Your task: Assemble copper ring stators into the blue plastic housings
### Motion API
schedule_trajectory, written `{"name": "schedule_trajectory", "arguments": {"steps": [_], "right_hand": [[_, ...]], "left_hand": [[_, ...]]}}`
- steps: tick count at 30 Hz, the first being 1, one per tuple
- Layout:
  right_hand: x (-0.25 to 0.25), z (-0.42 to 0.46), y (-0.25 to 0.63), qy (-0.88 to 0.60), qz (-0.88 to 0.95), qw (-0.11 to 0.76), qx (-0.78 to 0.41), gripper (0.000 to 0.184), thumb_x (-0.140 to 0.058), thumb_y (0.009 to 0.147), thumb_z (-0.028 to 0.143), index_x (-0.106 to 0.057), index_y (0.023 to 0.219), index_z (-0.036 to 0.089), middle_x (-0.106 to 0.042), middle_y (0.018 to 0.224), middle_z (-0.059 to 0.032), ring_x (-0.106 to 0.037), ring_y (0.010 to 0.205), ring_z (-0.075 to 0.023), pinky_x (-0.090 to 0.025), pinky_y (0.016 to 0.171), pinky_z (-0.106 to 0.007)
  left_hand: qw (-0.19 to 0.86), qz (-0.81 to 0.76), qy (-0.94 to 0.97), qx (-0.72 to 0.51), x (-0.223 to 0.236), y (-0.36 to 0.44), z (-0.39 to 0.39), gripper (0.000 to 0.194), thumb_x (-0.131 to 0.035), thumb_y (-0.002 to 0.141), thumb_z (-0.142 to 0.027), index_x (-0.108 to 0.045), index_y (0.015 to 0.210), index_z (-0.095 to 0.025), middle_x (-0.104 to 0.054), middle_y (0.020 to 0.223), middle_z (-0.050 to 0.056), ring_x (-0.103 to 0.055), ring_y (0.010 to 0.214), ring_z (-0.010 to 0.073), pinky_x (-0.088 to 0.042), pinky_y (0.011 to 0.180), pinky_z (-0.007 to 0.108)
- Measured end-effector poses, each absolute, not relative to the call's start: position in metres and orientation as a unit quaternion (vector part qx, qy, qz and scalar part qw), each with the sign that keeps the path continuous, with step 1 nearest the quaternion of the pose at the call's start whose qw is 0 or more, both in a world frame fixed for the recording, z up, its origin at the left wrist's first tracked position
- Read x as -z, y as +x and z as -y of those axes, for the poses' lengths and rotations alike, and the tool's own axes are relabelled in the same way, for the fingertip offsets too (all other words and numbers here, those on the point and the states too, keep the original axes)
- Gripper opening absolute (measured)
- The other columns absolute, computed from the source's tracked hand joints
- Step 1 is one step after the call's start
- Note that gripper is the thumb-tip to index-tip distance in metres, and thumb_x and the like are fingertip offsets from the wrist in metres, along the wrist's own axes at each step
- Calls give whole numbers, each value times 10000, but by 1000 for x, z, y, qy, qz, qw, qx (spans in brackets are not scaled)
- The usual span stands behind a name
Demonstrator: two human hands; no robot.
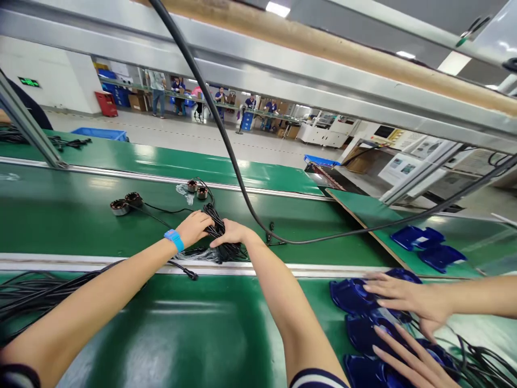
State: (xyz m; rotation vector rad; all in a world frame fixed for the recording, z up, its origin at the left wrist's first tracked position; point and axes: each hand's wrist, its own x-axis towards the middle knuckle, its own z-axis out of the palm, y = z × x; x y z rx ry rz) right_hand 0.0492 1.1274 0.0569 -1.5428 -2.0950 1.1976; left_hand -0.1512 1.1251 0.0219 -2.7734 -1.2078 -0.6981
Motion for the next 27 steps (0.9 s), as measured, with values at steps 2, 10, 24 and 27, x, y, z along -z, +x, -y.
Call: {"name": "schedule_trajectory", "arguments": {"steps": [2, 10, 24, 27], "right_hand": [[-63, -1119, 46, -537, 708, 171, -426, 479, -860, 547, 244, -646, 969, 166, -692, 820, 25, -647, 777, -177, -544, 737, -276], [-175, -1124, 51, -533, 648, 278, -467, 247, -716, 681, 228, -606, 890, 155, -674, 706, -18, -640, 605, -158, -521, 522, -230], [-282, -1036, 43, -550, 648, 285, -443, 159, -727, 734, 141, -612, 844, 136, -656, 685, -49, -622, 517, -155, -504, 446, -223], [-292, -1009, 49, -558, 646, 281, -438, 144, -718, 719, 145, -608, 812, 148, -647, 669, -45, -615, 509, -157, -483, 425, -219]], "left_hand": [[16, 433, -854, 289, -32, -152, -1119, 354, -791, 799, -249, -621, 1107, -209, -624, 1212, 82, -540, 1212, 245, -411, 1124, 414], [-72, 593, -706, 381, -33, -213, -1073, 389, -486, 967, -526, -546, 1159, -193, -621, 1168, 102, -589, 1145, 250, -489, 1009, 396], [-59, 796, -562, 216, -22, -307, -1102, 945, -658, 804, -610, -219, 1547, -224, -333, 1509, 233, -407, 1381, 452, -415, 1077, 589], [-66, 768, -620, 147, -27, -311, -1119, 951, -732, 756, -564, -276, 1552, -311, -265, 1577, 193, -429, 1371, 453, -413, 1084, 571]]}}
